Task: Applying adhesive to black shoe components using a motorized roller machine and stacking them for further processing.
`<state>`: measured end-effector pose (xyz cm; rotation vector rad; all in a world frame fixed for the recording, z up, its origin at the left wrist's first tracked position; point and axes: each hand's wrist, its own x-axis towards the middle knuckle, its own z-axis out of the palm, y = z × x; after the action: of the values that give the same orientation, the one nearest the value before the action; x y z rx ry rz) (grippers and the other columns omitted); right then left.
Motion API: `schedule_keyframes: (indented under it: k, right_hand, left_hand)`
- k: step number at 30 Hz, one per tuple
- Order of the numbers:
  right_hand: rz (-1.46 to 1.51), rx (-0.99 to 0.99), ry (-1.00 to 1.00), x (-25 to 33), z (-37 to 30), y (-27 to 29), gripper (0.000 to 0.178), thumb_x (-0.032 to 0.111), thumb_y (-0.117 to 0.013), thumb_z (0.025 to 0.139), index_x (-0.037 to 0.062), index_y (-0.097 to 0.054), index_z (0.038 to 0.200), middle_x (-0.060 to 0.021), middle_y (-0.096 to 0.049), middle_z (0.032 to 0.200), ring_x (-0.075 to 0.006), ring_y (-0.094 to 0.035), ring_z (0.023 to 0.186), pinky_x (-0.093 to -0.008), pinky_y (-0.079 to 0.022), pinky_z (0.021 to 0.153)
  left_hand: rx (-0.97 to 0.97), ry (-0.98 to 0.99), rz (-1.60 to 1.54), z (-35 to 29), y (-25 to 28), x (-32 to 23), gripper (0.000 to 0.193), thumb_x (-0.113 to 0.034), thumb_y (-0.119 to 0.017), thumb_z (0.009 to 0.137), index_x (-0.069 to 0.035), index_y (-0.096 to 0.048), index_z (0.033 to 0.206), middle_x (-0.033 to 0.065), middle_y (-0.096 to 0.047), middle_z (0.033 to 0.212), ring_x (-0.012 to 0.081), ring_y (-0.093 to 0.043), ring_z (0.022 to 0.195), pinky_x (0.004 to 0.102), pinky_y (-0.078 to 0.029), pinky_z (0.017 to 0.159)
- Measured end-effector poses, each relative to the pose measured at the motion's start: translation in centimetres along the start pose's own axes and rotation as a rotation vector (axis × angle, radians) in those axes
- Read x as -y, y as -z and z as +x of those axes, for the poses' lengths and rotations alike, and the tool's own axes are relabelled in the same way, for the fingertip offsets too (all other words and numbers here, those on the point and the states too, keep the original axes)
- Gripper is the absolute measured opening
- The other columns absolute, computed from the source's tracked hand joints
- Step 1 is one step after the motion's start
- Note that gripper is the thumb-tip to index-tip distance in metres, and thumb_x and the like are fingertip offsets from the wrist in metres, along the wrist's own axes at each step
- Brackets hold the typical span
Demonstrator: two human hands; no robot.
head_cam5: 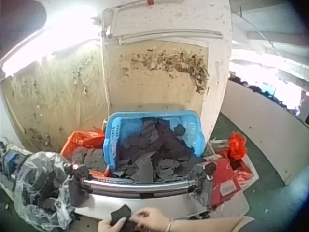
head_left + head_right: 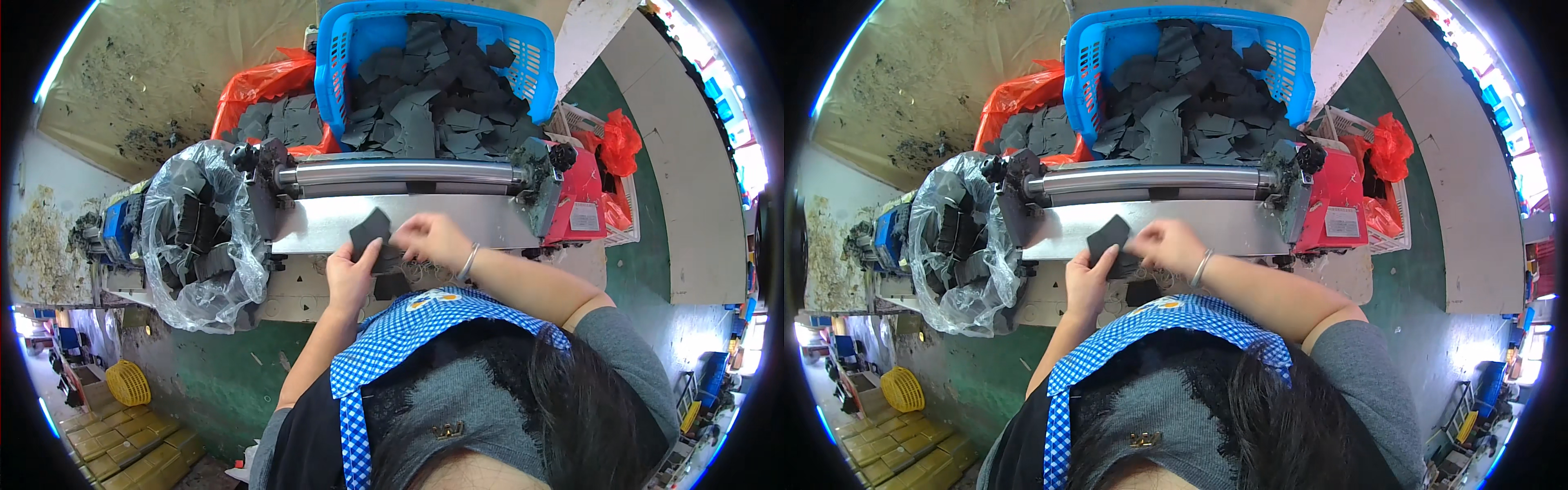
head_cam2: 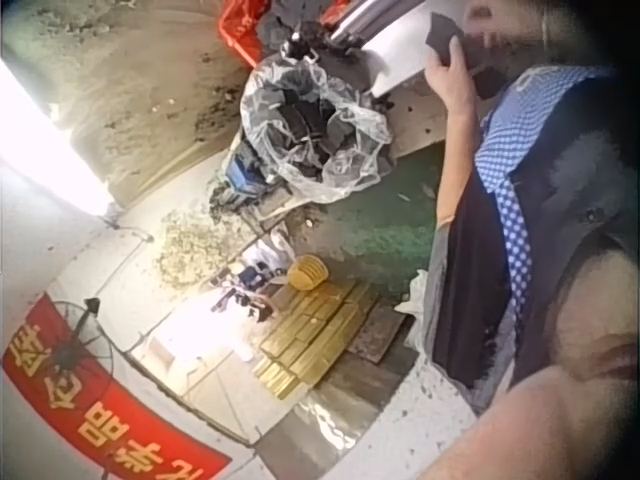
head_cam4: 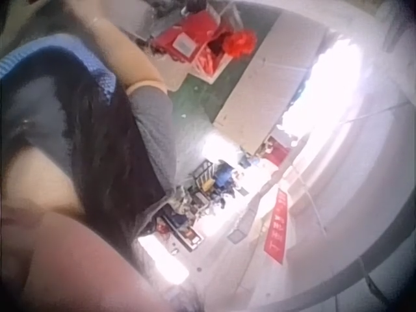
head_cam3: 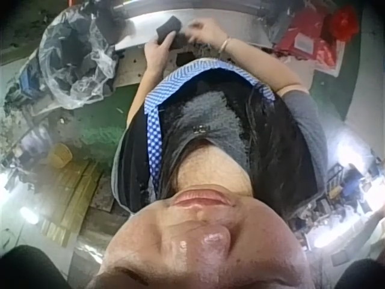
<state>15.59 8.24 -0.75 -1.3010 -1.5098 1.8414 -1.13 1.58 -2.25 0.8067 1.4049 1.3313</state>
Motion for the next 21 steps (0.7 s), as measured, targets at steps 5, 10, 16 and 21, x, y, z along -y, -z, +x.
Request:
schedule_keyframes:
  k: [5, 10, 16, 21]
  right_hand:
    - [0.022, -0.039, -0.080, -0.2, 0.7, 1.0, 0.021, 0.020, -0.059, 0.086, -0.0008, -0.060, 0.091, -0.0107, -0.065, 0.078, -0.0145, -0.063, 0.060, -0.0227, -0.049, 0.052]
    - [0.300, -0.263, -0.175, 0.7, 1.0, 1.8, 0.025, 0.021, -0.053, 0.090, -0.0027, -0.056, 0.095, -0.0113, -0.064, 0.080, -0.0152, -0.063, 0.061, -0.0213, -0.047, 0.047]
    - [-0.204, -0.061, 0.243, 1.0, -1.2, -1.8, 0.026, 0.017, -0.068, 0.080, -0.0026, -0.063, 0.097, -0.0093, -0.067, 0.084, -0.0124, -0.063, 0.073, -0.0255, -0.051, 0.068]
    - [-0.355, -0.090, 0.379, 0.7, -1.4, -1.4, 0.029, 0.024, -0.063, 0.083, -0.0028, -0.063, 0.094, -0.0123, -0.066, 0.080, -0.0182, -0.065, 0.068, -0.0277, -0.051, 0.061]
  left_hand:
    - [0.012, 0.091, -0.230, -0.1, -0.3, -0.8, 0.018, -0.010, -0.065, 0.083, 0.005, -0.063, 0.093, 0.0059, -0.065, 0.083, 0.0092, -0.059, 0.070, 0.0225, -0.049, 0.063]
    - [-0.130, -0.051, -0.139, 0.2, -0.6, -0.5, 0.022, -0.010, -0.067, 0.081, 0.004, -0.061, 0.097, 0.0064, -0.065, 0.087, 0.0102, -0.059, 0.075, 0.0242, -0.049, 0.067]
    - [0.026, 0.092, -0.319, -0.3, -1.3, -1.1, 0.016, -0.012, -0.063, 0.085, 0.001, -0.062, 0.095, 0.0060, -0.065, 0.086, 0.0094, -0.059, 0.072, 0.0230, -0.049, 0.064]
    - [0.093, 0.113, -0.247, -0.2, 0.0, -0.8, 0.016, -0.011, -0.064, 0.085, 0.003, -0.064, 0.093, 0.0044, -0.064, 0.083, 0.0069, -0.057, 0.068, 0.0214, -0.047, 0.061]
